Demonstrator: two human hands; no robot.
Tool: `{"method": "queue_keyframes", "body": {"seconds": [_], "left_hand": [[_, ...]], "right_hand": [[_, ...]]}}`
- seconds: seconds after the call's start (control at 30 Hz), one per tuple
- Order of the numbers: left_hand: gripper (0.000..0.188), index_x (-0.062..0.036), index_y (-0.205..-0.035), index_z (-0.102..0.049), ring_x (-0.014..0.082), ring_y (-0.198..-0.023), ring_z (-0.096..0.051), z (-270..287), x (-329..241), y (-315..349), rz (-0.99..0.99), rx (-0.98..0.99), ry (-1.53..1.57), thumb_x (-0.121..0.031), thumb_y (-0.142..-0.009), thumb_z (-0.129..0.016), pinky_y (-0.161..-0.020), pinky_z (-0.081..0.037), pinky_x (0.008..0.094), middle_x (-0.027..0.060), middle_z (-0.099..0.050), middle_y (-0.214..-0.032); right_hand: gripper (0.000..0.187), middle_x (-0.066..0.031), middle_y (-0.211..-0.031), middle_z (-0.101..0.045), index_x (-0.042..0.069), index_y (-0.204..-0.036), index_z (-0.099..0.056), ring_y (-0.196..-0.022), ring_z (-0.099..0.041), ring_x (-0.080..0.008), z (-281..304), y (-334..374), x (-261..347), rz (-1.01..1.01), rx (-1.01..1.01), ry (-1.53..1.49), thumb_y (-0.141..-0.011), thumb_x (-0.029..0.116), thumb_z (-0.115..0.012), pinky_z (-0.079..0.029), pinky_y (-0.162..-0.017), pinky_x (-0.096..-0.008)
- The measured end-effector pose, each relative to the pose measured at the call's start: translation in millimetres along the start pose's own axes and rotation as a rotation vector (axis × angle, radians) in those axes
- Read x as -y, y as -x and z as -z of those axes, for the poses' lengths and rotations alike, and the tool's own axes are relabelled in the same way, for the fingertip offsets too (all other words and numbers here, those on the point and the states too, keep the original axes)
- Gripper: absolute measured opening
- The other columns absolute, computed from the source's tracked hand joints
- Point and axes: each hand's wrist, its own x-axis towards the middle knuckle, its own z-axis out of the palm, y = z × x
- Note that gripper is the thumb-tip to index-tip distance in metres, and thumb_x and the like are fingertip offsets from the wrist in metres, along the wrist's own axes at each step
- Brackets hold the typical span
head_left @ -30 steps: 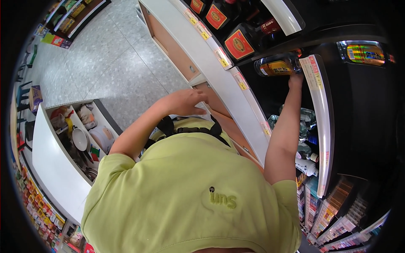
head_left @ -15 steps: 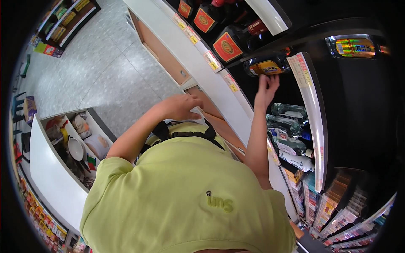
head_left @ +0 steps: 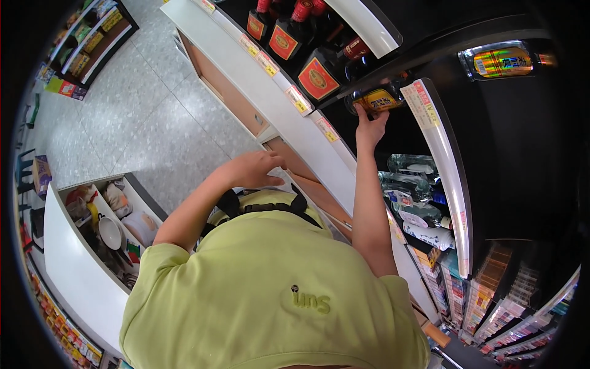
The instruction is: Organize and restock bottles of alcohol on the store shelf.
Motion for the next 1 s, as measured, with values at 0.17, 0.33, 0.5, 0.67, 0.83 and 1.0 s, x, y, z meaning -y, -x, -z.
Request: {"method": "queue_keyframes", "body": {"seconds": [0.17, 0.33, 0.5, 0.67, 0.83, 1.0], "left_hand": [[0.041, -0.0079, -0.123, -0.06, 0.0323, -0.114, -0.058, 0, 3, 2, 0.007, -0.009, -0.005, -0.035, -0.093, -0.062, -0.096, -0.047, 0.0435, 0.0141, -0.061, -0.119], [0.041, -0.0077, -0.123, -0.06, 0.033, -0.113, -0.057, 4, 4, -3, -0.044, 0.003, -0.02, -0.034, -0.092, -0.064, -0.096, -0.047, 0.0427, 0.0146, -0.061, -0.117], [0.042, -0.0071, -0.122, -0.061, 0.035, -0.113, -0.058, -5, 18, -10, -0.097, -0.021, -0.039, -0.034, -0.09, -0.068, -0.097, -0.047, 0.0424, 0.017, -0.061, -0.118], [0.044, -0.0063, -0.123, -0.062, 0.036, -0.111, -0.059, 3, 2, -16, -0.166, 0.013, -0.063, -0.035, -0.09, -0.068, -0.096, -0.048, 0.0418, 0.018, -0.063, -0.119], [0.045, -0.0059, -0.123, -0.062, 0.0351, -0.11, -0.061, 10, -20, -23, -0.161, 0.047, -0.08, -0.036, -0.089, -0.069, -0.095, -0.048, 0.0416, 0.0185, -0.063, -0.119], [0.046, -0.0046, -0.122, -0.061, 0.0338, -0.11, -0.062, 3, -22, -22, -0.223, 0.049, -0.09, -0.035, -0.089, -0.069, -0.093, -0.05, 0.0411, 0.018, -0.063, -0.119]], "right_hand": [[0.068, -0.0215, -0.12, -0.063, -0.002, -0.129, -0.047, -0.115, -0.061, -0.0321, -7, -7, -1, 0.01, -0.018, 0.006, -0.079, 0.027, -0.083, -0.046, -0.097, -0.0393], [0.068, -0.023, -0.122, -0.061, -0.003, -0.13, -0.046, -0.114, -0.061, -0.0332, -3, -8, 10, -0.013, -0.03, -0.064, -0.078, 0.02, -0.083, -0.048, -0.097, -0.0395], [0.085, -0.0243, -0.142, -0.047, -0.002, -0.146, -0.034, -0.127, -0.05, -0.0354, 6, 19, 9, 0.068, -0.084, 0.081, -0.08, 0.027, -0.08, -0.042, -0.105, -0.0423], [0.046, -0.0158, -0.124, -0.063, 0.003, -0.127, -0.056, -0.113, -0.063, -0.0305, 67, 92, 99, 0.206, 0.151, -0.057, -0.085, 0.01, -0.073, -0.052, -0.093, -0.0387], [0.029, -0.0124, -0.113, -0.069, 0.002, -0.112, -0.066, -0.111, -0.065, -0.0214, 176, 105, 193, 0.454, 0.013, -0.287, -0.084, -0.002, -0.069, -0.051, -0.097, -0.0349], [0.034, -0.0086, -0.121, -0.062, 0.002, -0.125, -0.056, -0.11, -0.057, -0.0133, 242, -2, 233, 0.359, -0.2, -0.37, -0.095, 0.015, -0.065, -0.045, -0.095, -0.0256]]}}
